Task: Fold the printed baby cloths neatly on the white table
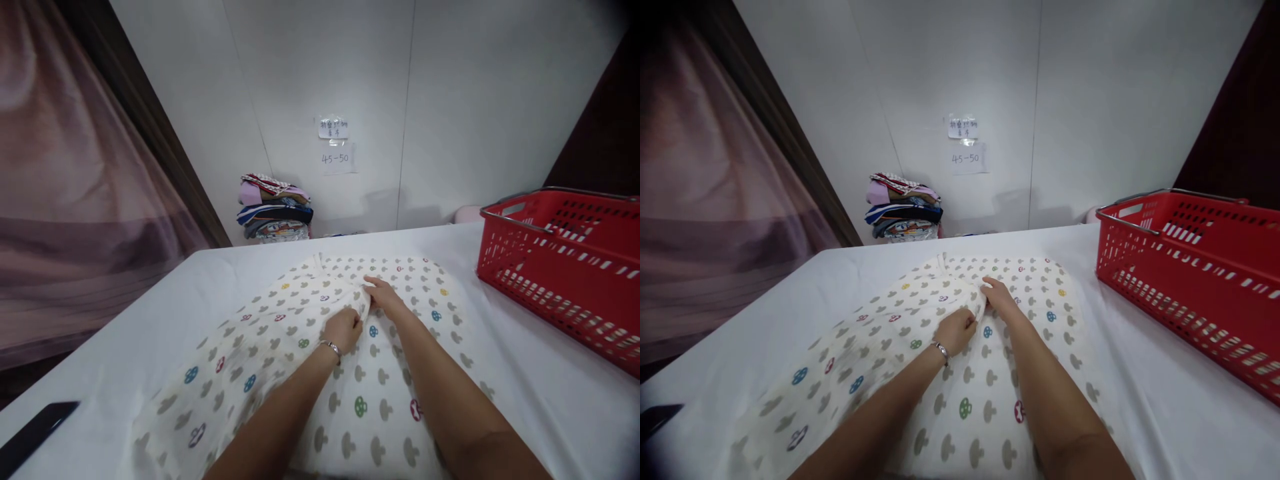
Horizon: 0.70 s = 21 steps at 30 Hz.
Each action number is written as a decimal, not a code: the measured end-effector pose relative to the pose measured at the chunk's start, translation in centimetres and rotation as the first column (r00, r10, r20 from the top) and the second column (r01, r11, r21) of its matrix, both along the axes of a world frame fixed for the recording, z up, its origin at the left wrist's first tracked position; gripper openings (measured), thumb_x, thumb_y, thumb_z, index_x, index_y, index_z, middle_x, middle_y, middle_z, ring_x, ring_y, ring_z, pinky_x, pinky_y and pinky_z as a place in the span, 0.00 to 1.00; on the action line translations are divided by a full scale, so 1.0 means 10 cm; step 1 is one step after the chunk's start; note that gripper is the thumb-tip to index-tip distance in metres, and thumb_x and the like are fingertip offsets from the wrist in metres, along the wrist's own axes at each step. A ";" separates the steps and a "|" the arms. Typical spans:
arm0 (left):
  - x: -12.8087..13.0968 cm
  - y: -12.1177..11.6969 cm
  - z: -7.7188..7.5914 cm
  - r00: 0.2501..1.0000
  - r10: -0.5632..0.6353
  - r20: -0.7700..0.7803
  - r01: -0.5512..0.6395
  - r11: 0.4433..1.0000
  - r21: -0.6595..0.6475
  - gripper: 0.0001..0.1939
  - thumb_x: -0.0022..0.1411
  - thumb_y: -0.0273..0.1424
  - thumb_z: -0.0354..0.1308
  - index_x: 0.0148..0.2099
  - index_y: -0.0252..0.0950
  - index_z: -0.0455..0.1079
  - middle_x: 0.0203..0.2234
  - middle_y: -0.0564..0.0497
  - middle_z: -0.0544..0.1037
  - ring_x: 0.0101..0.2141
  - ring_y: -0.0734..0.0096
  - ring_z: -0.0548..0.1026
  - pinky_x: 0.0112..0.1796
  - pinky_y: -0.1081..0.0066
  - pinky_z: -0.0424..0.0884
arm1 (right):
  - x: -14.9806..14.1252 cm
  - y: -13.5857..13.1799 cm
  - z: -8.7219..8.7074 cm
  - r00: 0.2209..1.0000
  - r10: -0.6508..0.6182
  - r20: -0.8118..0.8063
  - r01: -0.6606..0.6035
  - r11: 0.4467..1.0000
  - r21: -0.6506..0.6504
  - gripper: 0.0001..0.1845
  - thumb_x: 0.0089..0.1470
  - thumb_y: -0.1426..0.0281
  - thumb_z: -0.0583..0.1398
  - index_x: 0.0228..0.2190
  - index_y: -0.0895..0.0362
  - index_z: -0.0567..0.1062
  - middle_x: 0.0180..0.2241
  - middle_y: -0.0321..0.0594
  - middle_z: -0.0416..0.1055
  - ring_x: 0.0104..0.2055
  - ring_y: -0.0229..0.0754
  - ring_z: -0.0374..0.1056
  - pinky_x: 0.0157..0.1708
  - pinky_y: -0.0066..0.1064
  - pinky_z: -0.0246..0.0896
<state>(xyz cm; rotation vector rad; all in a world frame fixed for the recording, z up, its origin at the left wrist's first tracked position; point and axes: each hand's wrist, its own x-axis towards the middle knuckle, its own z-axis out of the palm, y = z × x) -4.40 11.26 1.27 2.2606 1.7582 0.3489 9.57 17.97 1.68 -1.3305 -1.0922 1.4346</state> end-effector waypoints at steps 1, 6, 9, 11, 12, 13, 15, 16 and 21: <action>0.00 -0.01 0.00 1.000 -0.003 0.000 0.003 1.000 0.001 0.08 0.58 0.33 0.47 0.34 0.39 0.67 0.31 0.52 0.72 0.33 0.70 0.69 0.34 0.71 0.62 | 0.00 -0.01 0.00 1.000 0.011 -0.002 -0.011 1.000 0.011 0.27 0.46 0.76 0.56 0.51 0.59 0.65 0.21 0.34 0.65 0.21 0.37 0.62 0.20 0.26 0.62; -0.03 -0.10 -0.03 0.999 -0.001 -0.054 0.004 0.998 0.069 0.11 0.56 0.40 0.52 0.37 0.39 0.66 0.35 0.50 0.71 0.37 0.66 0.69 0.35 0.69 0.63 | 0.00 0.02 -0.05 1.000 0.001 -0.001 0.000 0.998 0.056 0.30 0.42 0.80 0.54 0.50 0.62 0.66 0.20 0.32 0.63 0.20 0.35 0.61 0.20 0.25 0.60; -0.04 -0.17 -0.04 0.992 0.029 -0.121 -0.015 0.993 0.116 0.10 0.55 0.35 0.52 0.39 0.38 0.65 0.38 0.48 0.70 0.40 0.63 0.67 0.37 0.67 0.64 | 0.00 0.07 -0.15 0.999 -0.001 0.042 -0.003 0.995 0.101 0.29 0.43 0.79 0.54 0.50 0.61 0.66 0.22 0.33 0.65 0.20 0.35 0.62 0.20 0.24 0.59; -0.05 -0.21 -0.02 0.984 0.047 -0.169 -0.029 0.994 0.108 0.08 0.55 0.29 0.50 0.39 0.36 0.65 0.38 0.47 0.69 0.41 0.63 0.67 0.38 0.66 0.64 | 0.02 0.09 -0.21 0.991 0.005 0.133 -0.026 0.988 0.155 0.28 0.44 0.78 0.53 0.50 0.60 0.66 0.23 0.34 0.66 0.19 0.34 0.61 0.19 0.23 0.57; -0.05 -0.23 -0.01 0.979 0.052 -0.195 -0.034 0.995 0.096 0.08 0.55 0.27 0.49 0.39 0.36 0.64 0.38 0.46 0.69 0.41 0.63 0.66 0.38 0.66 0.64 | 0.03 0.10 -0.24 0.980 0.009 0.197 -0.046 0.981 0.187 0.28 0.45 0.78 0.53 0.50 0.59 0.66 0.23 0.34 0.67 0.19 0.34 0.61 0.19 0.23 0.57; -0.05 -0.25 0.00 0.974 0.053 -0.221 -0.036 0.996 0.081 0.09 0.54 0.25 0.48 0.39 0.36 0.64 0.38 0.46 0.68 0.41 0.63 0.66 0.38 0.66 0.64 | 0.04 0.10 -0.25 0.964 0.008 0.265 -0.067 0.974 0.216 0.28 0.45 0.78 0.53 0.50 0.59 0.66 0.23 0.34 0.67 0.19 0.33 0.61 0.19 0.22 0.57; -0.06 -0.28 0.03 0.962 0.055 -0.267 -0.044 0.998 0.048 0.12 0.53 0.22 0.48 0.40 0.35 0.64 0.39 0.45 0.68 0.41 0.62 0.65 0.37 0.66 0.64 | 0.05 0.08 -0.23 0.927 0.002 0.374 -0.100 0.964 0.245 0.27 0.46 0.78 0.52 0.50 0.58 0.67 0.24 0.34 0.67 0.18 0.32 0.61 0.19 0.22 0.56; -0.06 -0.30 0.04 0.958 0.054 -0.283 -0.046 0.998 0.035 0.13 0.52 0.21 0.48 0.41 0.35 0.63 0.39 0.45 0.67 0.41 0.62 0.65 0.37 0.65 0.65 | 0.05 0.07 -0.21 0.913 0.002 0.408 -0.111 0.963 0.244 0.27 0.46 0.79 0.52 0.50 0.57 0.67 0.24 0.34 0.67 0.17 0.32 0.60 0.19 0.22 0.56; -0.17 -0.37 0.07 0.946 0.068 -0.318 -0.062 0.998 0.031 0.16 0.52 0.20 0.48 0.44 0.33 0.62 0.41 0.43 0.66 0.43 0.59 0.64 0.38 0.63 0.64 | 0.01 -0.02 -0.04 0.954 0.056 0.294 -0.118 0.973 0.199 0.29 0.46 0.77 0.54 0.52 0.58 0.65 0.19 0.31 0.64 0.14 0.32 0.58 0.14 0.23 0.55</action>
